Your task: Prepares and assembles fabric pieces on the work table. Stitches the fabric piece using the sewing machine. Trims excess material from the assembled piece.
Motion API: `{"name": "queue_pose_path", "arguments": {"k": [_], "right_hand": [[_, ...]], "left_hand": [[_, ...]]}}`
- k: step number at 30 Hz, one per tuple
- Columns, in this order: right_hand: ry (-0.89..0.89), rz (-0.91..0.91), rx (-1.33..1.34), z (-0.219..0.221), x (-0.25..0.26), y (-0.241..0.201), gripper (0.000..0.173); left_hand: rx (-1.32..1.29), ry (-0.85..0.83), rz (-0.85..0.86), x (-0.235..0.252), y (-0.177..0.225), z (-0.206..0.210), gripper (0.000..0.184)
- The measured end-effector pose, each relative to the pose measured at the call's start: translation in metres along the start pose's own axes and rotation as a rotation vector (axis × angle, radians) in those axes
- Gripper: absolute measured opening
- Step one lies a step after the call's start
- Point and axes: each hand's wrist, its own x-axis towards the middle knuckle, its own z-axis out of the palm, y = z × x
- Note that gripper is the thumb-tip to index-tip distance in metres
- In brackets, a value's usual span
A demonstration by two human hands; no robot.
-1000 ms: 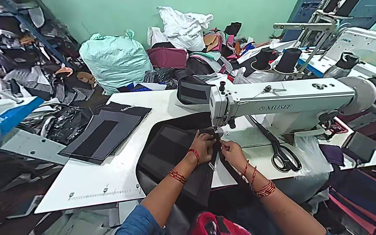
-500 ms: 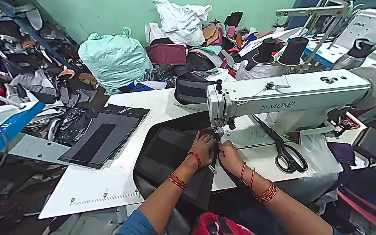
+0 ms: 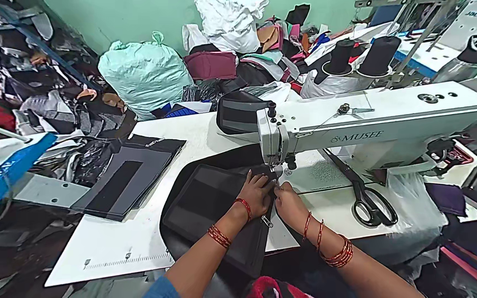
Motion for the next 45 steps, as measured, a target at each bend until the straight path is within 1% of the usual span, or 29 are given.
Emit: {"name": "queue_pose_path", "arguments": {"k": [9, 14, 18, 27, 33, 37, 39, 42, 43, 45], "right_hand": [[-0.012, -0.052, 0.026, -0.008, 0.008, 0.003, 0.037], [-0.036, -0.094, 0.059, -0.018, 0.022, 0.006, 0.036], [-0.056, -0.122, 0.044, -0.023, 0.023, 0.005, 0.036], [-0.06, -0.102, 0.045, -0.023, 0.025, 0.003, 0.034], [-0.076, -0.091, -0.014, -0.031, 0.038, 0.0, 0.035], [-0.068, -0.067, -0.029, -0.03, 0.04, -0.002, 0.034], [-0.052, -0.063, -0.03, -0.029, 0.039, -0.002, 0.037], [0.017, -0.052, 0.024, -0.024, 0.033, 0.001, 0.044], [0.054, -0.047, 0.051, -0.021, 0.03, 0.002, 0.045], [0.107, -0.026, 0.082, -0.017, 0.024, 0.005, 0.046]], "left_hand": [[0.016, 0.079, 0.002, 0.004, -0.002, 0.005, 0.043], [0.003, 0.012, -0.085, 0.014, -0.003, -0.001, 0.043], [0.002, 0.025, -0.084, 0.015, -0.004, -0.002, 0.042], [-0.004, 0.077, -0.076, 0.013, -0.005, 0.002, 0.04], [-0.015, 0.017, -0.197, 0.022, -0.001, -0.002, 0.043], [-0.008, -0.083, -0.299, 0.028, 0.007, -0.008, 0.046], [-0.007, -0.1, -0.336, 0.029, 0.01, -0.008, 0.047], [-0.025, -0.079, -0.378, 0.028, 0.015, -0.005, 0.047], [-0.033, -0.101, -0.412, 0.028, 0.02, -0.006, 0.048], [-0.036, -0.243, -0.522, 0.026, 0.037, -0.015, 0.055]]}}
